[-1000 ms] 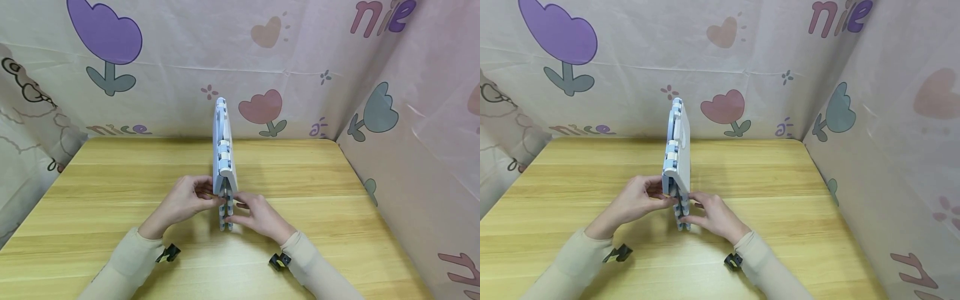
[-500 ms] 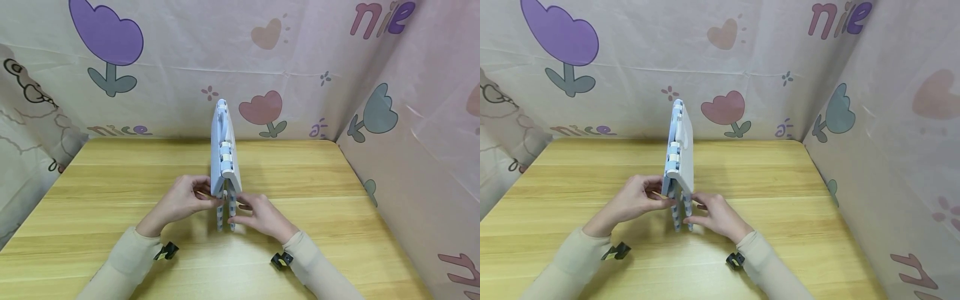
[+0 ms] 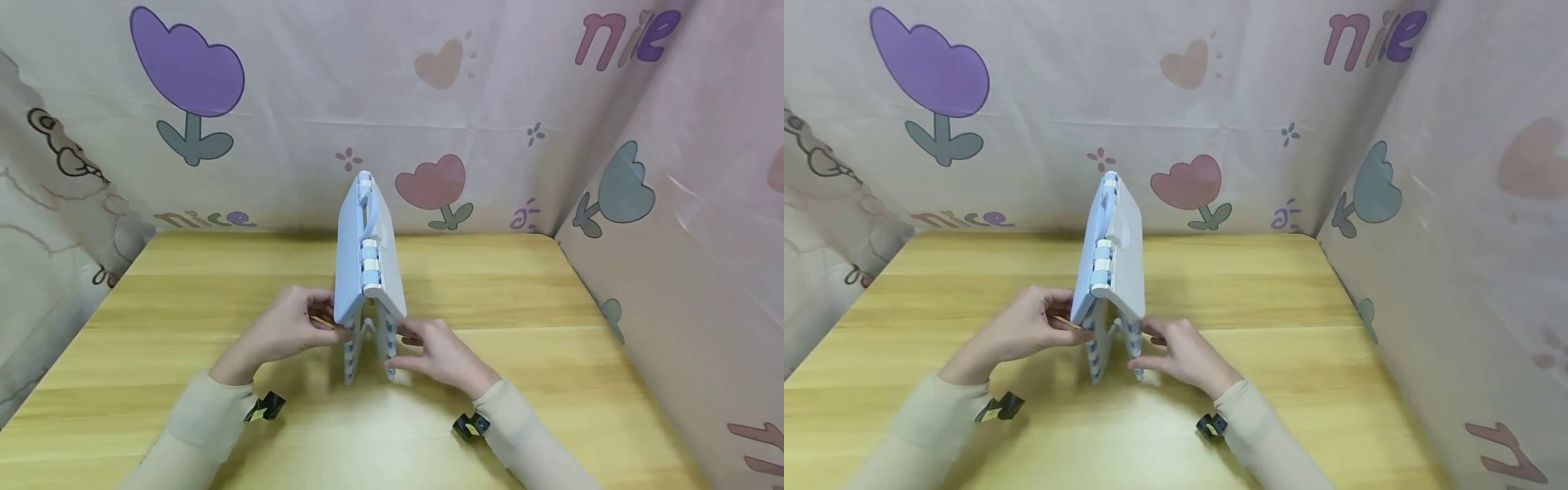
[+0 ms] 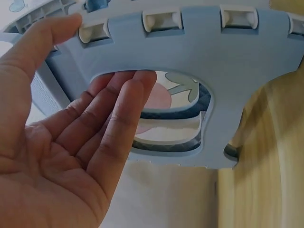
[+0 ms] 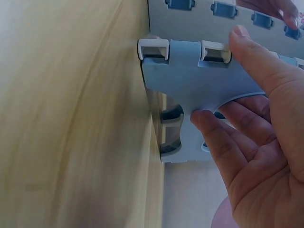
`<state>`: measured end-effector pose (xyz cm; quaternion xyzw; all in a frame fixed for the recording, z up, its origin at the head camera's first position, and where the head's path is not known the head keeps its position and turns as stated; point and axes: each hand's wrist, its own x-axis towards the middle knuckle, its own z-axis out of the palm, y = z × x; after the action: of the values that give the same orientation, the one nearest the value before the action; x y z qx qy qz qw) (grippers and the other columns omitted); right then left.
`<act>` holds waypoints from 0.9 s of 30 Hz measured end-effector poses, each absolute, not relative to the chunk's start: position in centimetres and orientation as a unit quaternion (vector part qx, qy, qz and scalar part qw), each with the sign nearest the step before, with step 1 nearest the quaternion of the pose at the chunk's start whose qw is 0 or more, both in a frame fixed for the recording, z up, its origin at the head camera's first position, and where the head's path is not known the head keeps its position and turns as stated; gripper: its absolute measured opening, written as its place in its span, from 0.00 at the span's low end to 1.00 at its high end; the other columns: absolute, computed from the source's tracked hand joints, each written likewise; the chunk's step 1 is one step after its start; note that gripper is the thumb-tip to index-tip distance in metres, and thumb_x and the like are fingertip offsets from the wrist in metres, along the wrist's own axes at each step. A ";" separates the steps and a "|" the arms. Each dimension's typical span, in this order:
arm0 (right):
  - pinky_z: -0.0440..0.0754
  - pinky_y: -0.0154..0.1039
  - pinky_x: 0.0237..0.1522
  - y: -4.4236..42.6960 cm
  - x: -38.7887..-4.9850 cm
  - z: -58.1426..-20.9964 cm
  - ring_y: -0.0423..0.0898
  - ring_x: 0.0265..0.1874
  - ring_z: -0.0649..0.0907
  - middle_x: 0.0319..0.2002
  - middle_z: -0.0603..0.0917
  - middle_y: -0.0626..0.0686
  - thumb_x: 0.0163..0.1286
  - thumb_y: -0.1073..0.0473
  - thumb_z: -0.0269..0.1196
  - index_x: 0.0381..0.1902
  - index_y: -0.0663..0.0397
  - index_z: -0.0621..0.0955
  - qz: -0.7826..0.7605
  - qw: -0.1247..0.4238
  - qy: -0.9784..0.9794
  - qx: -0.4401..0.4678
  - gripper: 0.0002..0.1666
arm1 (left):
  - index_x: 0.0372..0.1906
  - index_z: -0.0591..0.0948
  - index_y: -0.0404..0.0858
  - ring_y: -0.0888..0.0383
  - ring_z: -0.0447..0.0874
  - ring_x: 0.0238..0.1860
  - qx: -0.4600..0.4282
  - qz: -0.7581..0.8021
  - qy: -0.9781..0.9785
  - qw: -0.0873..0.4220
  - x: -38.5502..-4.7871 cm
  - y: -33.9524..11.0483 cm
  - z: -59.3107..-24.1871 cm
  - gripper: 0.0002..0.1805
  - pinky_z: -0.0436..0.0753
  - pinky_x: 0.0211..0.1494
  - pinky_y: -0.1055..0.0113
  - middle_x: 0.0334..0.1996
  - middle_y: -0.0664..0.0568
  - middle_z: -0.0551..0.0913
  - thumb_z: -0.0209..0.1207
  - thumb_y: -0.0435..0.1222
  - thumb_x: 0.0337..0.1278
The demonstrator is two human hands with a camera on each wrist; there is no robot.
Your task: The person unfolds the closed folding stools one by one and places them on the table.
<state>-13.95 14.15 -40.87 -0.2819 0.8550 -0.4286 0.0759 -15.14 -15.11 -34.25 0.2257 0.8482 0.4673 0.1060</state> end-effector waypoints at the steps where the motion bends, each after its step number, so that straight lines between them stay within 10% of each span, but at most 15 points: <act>1: 0.88 0.44 0.61 14.4 -13.9 -40.9 0.57 0.61 0.89 0.62 0.88 0.60 0.65 0.50 0.79 0.66 0.60 0.82 -0.425 0.078 0.858 -0.278 0.36 | 0.47 0.90 0.38 0.56 0.90 0.39 0.226 0.467 0.848 0.109 -15.1 -15.1 -34.3 0.19 0.91 0.44 0.65 0.39 0.51 0.92 0.81 0.42 0.53; 27: 0.88 0.45 0.62 19.1 -14.2 -41.0 0.55 0.59 0.91 0.58 0.91 0.56 0.64 0.47 0.79 0.64 0.55 0.84 -0.408 0.069 0.871 -0.264 0.34 | 0.52 0.89 0.37 0.55 0.91 0.41 0.230 0.467 0.847 0.110 -14.9 -16.8 -34.2 0.21 0.92 0.43 0.66 0.40 0.51 0.92 0.79 0.37 0.54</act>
<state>-14.24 19.07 -41.05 -0.2642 0.8711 -0.4082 0.0686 -14.93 -16.84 -34.23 0.2303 0.8467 0.4669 0.1098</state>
